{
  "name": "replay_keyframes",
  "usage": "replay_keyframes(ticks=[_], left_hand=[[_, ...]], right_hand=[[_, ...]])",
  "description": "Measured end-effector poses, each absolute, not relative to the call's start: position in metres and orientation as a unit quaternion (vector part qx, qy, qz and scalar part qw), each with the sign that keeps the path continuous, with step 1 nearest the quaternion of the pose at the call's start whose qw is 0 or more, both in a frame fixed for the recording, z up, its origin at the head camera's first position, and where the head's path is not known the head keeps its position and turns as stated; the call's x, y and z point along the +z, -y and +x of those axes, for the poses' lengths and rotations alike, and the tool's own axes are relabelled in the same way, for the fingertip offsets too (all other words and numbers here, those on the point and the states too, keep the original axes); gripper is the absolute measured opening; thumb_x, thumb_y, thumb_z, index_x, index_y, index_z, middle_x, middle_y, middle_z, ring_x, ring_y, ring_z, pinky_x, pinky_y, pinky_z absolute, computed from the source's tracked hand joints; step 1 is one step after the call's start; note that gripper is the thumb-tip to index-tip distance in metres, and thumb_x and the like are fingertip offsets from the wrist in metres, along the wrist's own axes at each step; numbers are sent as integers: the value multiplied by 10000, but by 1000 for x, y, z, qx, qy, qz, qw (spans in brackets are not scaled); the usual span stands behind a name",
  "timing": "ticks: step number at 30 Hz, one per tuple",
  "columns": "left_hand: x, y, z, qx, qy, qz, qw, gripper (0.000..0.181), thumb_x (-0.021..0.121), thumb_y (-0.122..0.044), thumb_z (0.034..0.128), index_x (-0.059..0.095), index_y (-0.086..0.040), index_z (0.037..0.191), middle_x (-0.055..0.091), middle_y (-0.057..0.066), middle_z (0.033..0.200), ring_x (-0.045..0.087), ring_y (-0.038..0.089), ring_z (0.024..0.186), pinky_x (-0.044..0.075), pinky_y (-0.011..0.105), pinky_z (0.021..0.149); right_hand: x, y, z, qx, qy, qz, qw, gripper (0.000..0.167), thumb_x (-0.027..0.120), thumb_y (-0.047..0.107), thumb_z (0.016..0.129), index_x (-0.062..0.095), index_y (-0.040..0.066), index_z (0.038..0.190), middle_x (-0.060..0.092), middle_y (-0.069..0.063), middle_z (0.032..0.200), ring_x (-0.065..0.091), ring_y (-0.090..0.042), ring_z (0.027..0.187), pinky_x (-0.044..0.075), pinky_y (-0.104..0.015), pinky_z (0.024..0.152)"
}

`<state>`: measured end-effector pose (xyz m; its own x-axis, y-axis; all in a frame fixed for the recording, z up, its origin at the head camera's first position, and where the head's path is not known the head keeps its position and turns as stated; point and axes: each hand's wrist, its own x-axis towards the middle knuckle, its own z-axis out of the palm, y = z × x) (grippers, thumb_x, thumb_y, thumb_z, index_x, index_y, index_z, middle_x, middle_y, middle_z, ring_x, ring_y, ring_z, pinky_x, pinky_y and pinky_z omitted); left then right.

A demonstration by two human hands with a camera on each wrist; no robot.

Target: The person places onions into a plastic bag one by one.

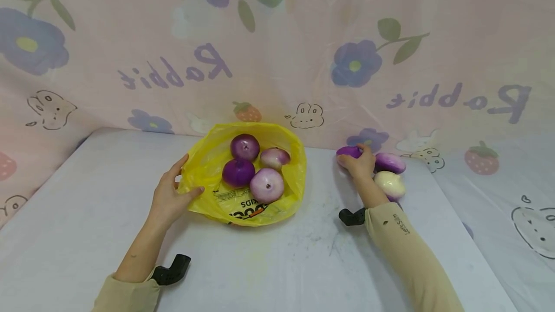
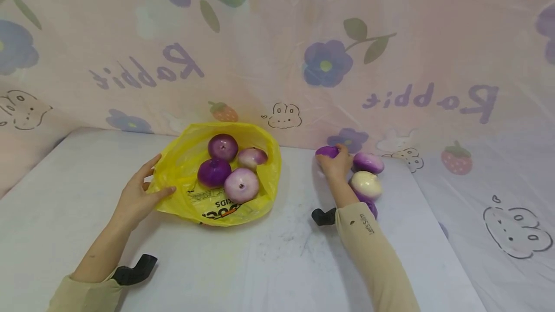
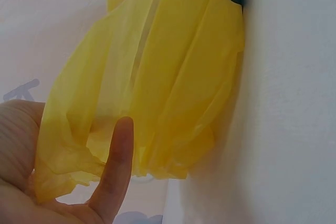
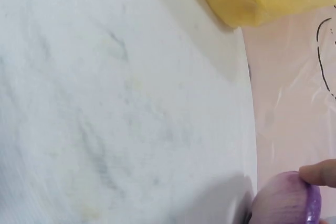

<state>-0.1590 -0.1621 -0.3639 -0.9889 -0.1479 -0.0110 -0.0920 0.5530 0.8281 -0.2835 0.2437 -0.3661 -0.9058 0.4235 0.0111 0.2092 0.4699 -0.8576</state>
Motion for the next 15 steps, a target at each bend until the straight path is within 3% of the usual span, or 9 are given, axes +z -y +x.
replay_keyframes(ticks=[15], left_hand=[[-363, 162, -159, -469, 880, 67, 35, 847, 678, -152, 852, 190, -170, 1545, 345, 260, 1413, 486, 373, 1053, 466, 236, 711]], right_hand=[[-356, -233, -275, 501, 842, -170, 104, 752, 728, 147, 800, 368, 54, 1454, 336, -236, 1476, 327, -398, 1362, 286, -461, 1130]])
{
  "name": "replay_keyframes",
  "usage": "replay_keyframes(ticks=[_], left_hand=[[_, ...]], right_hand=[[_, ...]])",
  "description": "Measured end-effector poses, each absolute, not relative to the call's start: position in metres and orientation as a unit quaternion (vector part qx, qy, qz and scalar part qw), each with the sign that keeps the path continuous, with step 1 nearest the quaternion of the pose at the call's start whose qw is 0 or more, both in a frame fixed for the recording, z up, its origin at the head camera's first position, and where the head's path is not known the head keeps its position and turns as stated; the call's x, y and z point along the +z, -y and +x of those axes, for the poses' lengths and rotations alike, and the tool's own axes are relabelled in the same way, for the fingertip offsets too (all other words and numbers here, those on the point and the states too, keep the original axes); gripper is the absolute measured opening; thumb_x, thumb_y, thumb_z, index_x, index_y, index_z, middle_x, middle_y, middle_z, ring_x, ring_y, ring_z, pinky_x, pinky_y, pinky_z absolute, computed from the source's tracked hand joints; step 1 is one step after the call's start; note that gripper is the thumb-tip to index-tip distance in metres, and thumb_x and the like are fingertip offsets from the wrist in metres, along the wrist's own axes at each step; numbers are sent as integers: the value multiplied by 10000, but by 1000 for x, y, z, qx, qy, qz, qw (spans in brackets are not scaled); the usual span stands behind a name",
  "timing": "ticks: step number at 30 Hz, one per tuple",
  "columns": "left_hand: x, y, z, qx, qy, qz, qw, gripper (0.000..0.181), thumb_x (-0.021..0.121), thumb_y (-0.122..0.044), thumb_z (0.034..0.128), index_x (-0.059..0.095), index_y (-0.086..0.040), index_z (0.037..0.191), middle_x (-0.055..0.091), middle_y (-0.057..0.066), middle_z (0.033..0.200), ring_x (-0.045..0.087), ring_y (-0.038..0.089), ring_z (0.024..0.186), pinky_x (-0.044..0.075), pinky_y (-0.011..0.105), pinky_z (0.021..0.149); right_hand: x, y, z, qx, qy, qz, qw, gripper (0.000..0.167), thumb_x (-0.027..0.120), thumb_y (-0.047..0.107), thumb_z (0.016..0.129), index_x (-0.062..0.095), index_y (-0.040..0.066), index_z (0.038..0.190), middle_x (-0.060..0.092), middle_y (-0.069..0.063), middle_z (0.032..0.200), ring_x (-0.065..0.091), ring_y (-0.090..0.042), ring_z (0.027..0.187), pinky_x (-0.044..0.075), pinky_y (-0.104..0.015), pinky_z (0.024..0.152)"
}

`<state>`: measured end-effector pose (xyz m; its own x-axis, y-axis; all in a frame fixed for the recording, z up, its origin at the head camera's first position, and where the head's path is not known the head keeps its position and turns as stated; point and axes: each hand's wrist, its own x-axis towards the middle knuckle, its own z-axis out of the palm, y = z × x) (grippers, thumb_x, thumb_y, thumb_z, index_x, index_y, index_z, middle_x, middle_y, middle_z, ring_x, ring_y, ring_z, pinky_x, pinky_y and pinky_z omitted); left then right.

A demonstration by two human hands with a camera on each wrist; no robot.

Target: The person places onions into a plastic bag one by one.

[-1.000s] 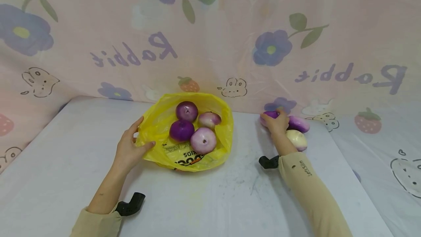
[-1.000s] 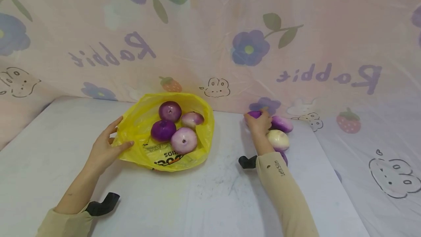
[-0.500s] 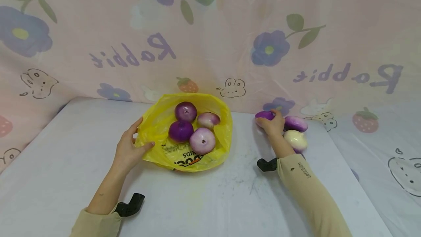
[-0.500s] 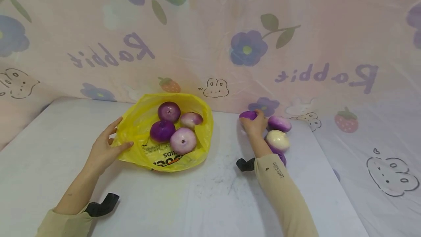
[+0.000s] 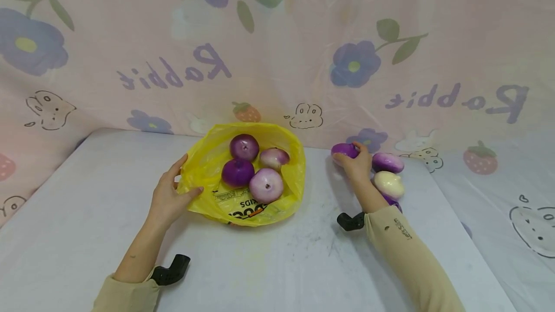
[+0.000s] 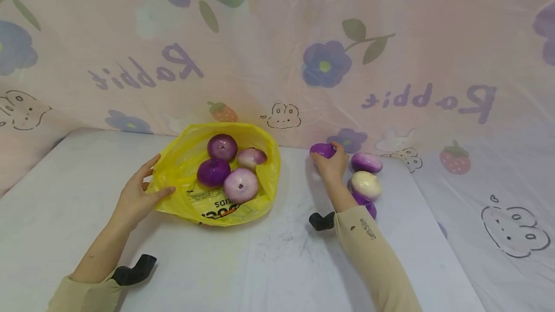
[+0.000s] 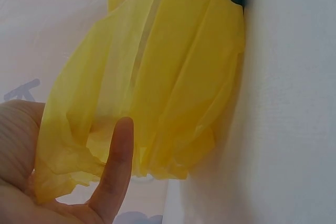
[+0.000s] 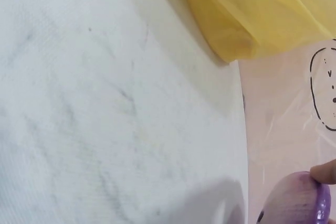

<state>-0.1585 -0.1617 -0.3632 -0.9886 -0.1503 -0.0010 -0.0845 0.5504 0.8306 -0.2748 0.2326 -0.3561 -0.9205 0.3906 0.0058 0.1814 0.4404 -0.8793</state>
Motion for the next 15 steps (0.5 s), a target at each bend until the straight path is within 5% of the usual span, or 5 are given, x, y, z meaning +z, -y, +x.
replay_keyframes(ticks=[15], left_hand=[[-363, 162, -159, -472, 878, 67, 32, 853, 681, -148, 853, 184, -169, 1546, 336, 262, 1420, 490, 380, 1057, 468, 243, 713]], right_hand=[[-356, -229, -272, 528, 823, -114, 176, 690, 769, 181, 782, 468, 54, 1389, 467, -185, 1410, 419, -323, 1318, 339, -420, 1101]])
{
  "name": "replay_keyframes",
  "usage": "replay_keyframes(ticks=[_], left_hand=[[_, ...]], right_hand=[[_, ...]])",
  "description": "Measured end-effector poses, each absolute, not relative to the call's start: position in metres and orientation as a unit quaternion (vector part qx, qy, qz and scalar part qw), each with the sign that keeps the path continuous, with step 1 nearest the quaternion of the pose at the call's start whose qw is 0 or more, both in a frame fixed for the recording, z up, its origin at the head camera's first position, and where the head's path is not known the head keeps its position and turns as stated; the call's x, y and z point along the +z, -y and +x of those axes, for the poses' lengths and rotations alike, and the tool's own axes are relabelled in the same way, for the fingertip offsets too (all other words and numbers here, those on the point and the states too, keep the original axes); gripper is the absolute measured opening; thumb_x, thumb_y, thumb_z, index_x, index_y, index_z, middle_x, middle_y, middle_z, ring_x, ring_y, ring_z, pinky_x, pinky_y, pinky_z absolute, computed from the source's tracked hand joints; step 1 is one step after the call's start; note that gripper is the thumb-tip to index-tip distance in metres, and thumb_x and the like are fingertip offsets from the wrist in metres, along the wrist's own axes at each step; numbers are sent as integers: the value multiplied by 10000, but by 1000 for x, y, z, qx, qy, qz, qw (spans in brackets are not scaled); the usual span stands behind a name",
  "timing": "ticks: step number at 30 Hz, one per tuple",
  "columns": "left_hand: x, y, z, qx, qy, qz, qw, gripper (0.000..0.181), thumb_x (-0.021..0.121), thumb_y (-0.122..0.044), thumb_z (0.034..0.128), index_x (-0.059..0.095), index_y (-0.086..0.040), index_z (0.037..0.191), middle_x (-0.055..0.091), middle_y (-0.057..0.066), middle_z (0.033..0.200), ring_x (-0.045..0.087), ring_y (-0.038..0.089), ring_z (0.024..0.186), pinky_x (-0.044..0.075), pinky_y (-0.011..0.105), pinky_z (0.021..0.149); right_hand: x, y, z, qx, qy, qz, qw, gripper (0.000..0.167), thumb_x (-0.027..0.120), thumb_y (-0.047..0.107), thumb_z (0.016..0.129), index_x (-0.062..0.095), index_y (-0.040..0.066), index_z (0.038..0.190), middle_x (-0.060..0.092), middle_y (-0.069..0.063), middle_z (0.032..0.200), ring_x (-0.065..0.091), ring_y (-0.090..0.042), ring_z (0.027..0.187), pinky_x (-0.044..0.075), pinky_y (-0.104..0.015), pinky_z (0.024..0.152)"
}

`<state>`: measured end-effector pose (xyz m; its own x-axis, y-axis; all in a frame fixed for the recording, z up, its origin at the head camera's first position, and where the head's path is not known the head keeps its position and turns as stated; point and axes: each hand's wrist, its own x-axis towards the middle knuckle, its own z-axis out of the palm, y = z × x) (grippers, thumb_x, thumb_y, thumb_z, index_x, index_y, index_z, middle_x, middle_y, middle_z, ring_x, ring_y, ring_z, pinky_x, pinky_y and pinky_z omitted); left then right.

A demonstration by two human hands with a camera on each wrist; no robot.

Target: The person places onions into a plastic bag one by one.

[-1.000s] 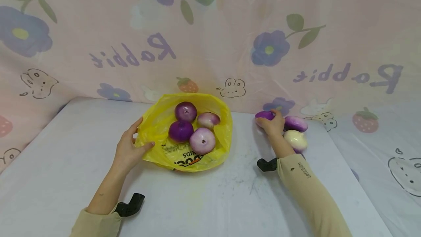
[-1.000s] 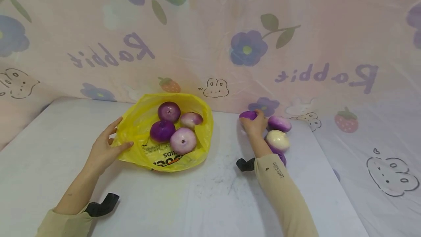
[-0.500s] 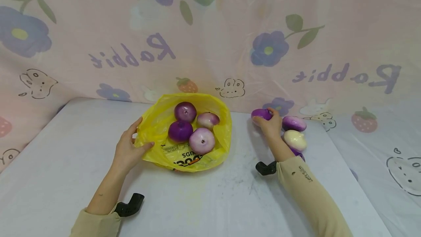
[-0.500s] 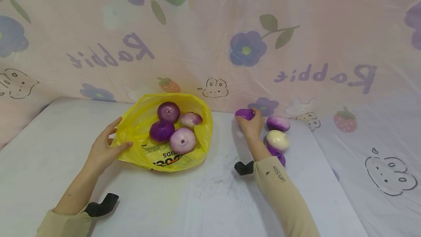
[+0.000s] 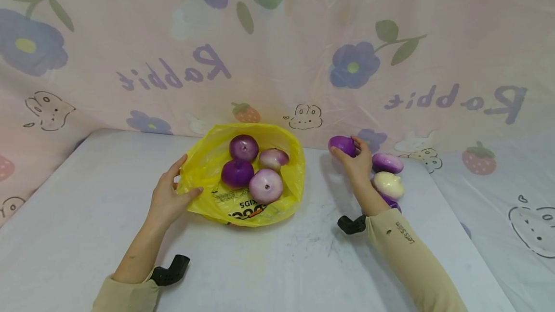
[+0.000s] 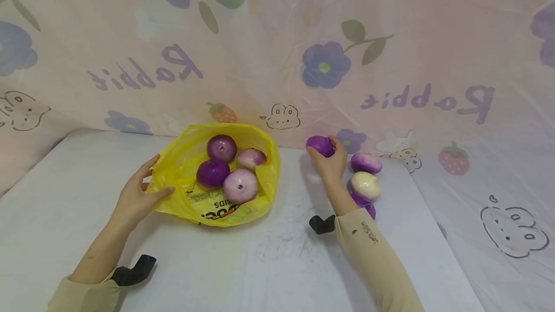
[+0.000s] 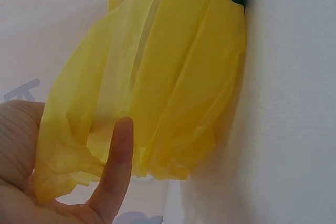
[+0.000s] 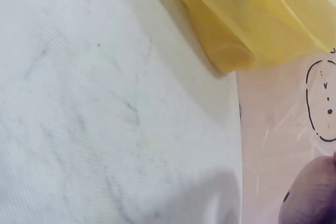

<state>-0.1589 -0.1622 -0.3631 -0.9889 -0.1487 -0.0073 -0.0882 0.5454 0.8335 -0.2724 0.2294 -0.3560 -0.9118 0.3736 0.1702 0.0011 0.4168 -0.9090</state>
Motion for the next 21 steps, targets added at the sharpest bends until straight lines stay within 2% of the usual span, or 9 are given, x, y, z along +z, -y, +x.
replay_keyframes(ticks=[9, 15, 21], left_hand=[[-363, 162, -158, -471, 879, 68, 25, 851, 679, -154, 859, 178, -168, 1547, 330, 264, 1426, 490, 384, 1062, 464, 240, 712], [-363, 162, -158, -465, 883, 67, 22, 856, 679, -161, 859, 170, -168, 1548, 331, 266, 1425, 483, 392, 1073, 481, 282, 739], [-362, 162, -160, -463, 883, 65, 26, 857, 679, -162, 857, 172, -169, 1548, 339, 264, 1415, 478, 390, 1071, 468, 278, 723]], right_hand=[[-355, -225, -269, 549, 804, -93, 207, 689, 794, 181, 761, 494, 70, 1372, 488, -155, 1386, 450, -310, 1298, 355, -416, 1087], [-354, -222, -266, 553, 802, -67, 216, 694, 805, 218, 755, 503, 91, 1367, 491, -133, 1375, 456, -295, 1276, 359, -430, 1072], [-350, -218, -265, 567, 793, -25, 220, 684, 807, 231, 763, 507, 128, 1368, 494, -100, 1383, 464, -263, 1274, 411, -443, 1028]])
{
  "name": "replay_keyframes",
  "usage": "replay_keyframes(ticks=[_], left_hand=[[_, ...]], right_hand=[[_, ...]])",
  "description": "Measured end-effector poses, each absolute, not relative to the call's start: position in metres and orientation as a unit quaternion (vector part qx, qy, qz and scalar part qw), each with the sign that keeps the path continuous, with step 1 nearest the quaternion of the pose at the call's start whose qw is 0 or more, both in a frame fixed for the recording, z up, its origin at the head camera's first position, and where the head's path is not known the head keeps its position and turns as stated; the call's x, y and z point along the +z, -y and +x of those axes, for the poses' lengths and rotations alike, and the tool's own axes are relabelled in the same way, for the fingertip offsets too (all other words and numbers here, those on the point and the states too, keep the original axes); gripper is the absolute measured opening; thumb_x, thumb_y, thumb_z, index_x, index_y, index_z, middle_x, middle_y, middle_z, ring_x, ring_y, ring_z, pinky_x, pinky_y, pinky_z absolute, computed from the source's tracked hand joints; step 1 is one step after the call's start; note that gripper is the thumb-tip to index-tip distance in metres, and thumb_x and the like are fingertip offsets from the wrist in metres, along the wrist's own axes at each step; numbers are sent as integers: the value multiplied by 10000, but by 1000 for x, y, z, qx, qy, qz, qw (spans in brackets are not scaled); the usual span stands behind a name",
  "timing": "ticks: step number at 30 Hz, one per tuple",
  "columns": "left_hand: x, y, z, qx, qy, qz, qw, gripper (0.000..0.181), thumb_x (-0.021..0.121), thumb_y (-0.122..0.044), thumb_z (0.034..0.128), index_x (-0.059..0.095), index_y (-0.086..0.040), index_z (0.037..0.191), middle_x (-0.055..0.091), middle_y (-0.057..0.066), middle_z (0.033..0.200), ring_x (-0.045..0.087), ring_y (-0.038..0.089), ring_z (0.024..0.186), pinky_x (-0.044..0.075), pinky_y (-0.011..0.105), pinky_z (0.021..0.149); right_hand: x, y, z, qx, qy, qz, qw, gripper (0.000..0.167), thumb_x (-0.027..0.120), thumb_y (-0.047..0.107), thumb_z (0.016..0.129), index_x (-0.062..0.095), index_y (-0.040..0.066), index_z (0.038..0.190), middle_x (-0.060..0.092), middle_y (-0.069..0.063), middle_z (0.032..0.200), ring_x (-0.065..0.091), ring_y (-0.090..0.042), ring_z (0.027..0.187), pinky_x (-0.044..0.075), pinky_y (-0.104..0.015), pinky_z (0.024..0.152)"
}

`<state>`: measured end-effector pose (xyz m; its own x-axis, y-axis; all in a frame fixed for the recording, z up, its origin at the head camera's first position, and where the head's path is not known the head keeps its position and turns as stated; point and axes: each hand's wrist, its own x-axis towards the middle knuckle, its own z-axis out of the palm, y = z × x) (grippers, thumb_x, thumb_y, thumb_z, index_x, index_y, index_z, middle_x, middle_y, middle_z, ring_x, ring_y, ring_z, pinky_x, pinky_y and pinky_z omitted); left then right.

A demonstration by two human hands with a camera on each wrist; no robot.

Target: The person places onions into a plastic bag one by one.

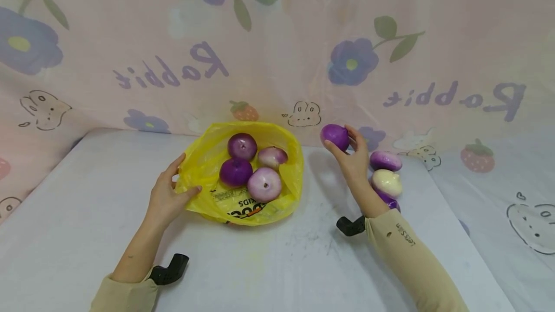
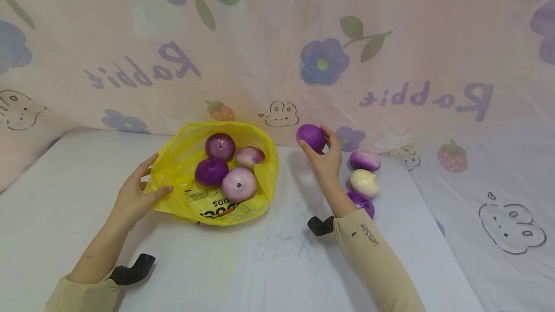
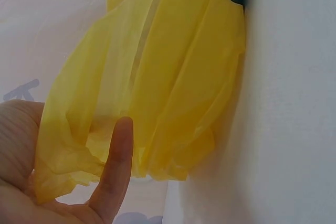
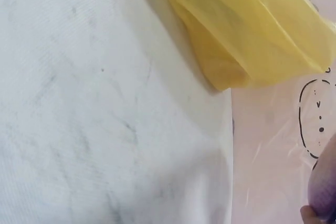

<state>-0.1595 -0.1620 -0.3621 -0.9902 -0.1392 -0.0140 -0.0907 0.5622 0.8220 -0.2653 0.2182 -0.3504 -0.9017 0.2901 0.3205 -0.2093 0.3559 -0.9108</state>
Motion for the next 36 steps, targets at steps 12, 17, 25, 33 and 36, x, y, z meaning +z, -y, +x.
replay_keyframes(ticks=[12, 17, 25, 33, 36], left_hand=[[-363, 162, -161, -467, 881, 68, 24, 856, 677, -163, 860, 169, -179, 1549, 331, 264, 1428, 474, 399, 1090, 500, 333, 769], [-363, 161, -161, -469, 880, 69, 24, 857, 679, -155, 857, 173, -181, 1548, 334, 261, 1426, 478, 386, 1076, 479, 269, 731], [-362, 162, -160, -469, 880, 69, 25, 857, 679, -153, 856, 173, -179, 1548, 335, 264, 1424, 482, 396, 1083, 483, 278, 727], [-361, 161, -160, -469, 881, 66, 27, 853, 680, -149, 854, 181, -171, 1546, 344, 267, 1417, 492, 394, 1070, 470, 259, 717], [-361, 160, -160, -469, 881, 65, 26, 855, 680, -153, 854, 180, -170, 1546, 344, 266, 1418, 495, 396, 1073, 478, 268, 727]], right_hand=[[-342, -203, -257, 613, 763, 33, 205, 656, 783, 155, 786, 488, 59, 1364, 506, -73, 1343, 492, -207, 1213, 447, -434, 1011], [-333, -191, -250, 627, 752, 58, 194, 634, 768, 105, 796, 490, 56, 1364, 498, -77, 1341, 495, -199, 1196, 458, -416, 1002], [-327, -177, -248, 646, 732, 103, 191, 609, 768, 104, 801, 509, 110, 1352, 503, -23, 1306, 499, -173, 1175, 502, -287, 926], [-323, -166, -246, 650, 720, 144, 198, 581, 738, 44, 811, 512, 89, 1345, 506, -50, 1315, 500, -198, 1182, 508, -248, 896], [-322, -162, -246, 654, 711, 170, 195, 591, 736, 12, 802, 508, 74, 1344, 506, -57, 1324, 505, -214, 1186, 514, -252, 888]])
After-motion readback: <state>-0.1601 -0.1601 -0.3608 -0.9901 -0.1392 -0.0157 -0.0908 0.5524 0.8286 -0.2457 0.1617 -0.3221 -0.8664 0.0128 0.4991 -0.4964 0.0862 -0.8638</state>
